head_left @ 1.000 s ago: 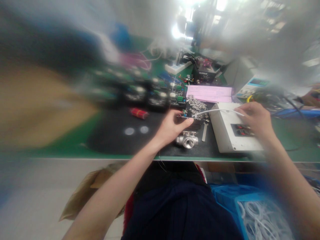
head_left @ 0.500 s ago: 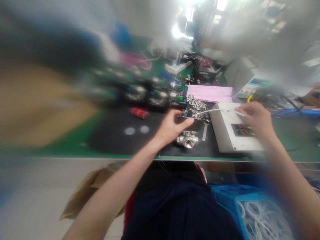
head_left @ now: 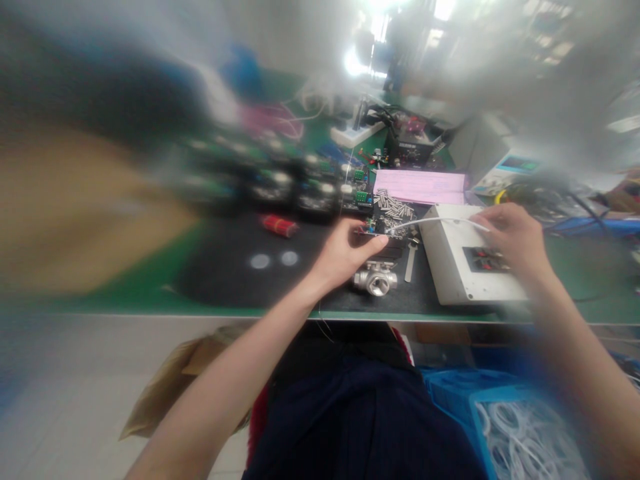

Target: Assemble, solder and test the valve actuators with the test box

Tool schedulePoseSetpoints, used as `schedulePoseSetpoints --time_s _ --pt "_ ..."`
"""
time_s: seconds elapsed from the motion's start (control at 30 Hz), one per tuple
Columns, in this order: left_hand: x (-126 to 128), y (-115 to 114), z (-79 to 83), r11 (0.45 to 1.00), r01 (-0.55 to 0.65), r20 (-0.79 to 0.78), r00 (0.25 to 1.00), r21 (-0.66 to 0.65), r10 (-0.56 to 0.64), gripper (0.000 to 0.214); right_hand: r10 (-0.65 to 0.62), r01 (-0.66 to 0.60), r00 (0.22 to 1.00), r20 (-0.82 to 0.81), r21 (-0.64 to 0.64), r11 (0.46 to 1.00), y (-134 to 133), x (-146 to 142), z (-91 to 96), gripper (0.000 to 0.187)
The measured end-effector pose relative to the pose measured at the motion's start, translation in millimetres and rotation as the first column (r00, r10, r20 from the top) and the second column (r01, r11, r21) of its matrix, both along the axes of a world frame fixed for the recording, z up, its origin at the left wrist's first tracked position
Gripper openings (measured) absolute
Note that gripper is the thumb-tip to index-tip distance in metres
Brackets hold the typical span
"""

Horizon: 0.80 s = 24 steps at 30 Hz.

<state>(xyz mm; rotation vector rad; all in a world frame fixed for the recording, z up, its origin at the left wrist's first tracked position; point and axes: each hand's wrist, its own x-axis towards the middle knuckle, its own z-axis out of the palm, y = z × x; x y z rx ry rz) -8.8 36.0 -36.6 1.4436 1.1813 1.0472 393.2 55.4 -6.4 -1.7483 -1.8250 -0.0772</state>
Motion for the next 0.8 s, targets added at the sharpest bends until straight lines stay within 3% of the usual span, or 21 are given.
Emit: schedulePoseSetpoints --time_s 0.8 --pt "0.1 0.6 -1.5 1.000 0.000 0.010 1.000 -0.002 0.001 0.068 -0.020 0.020 1.000 0.018 0.009 1.000 3.4 2.6 -1.8 0.022"
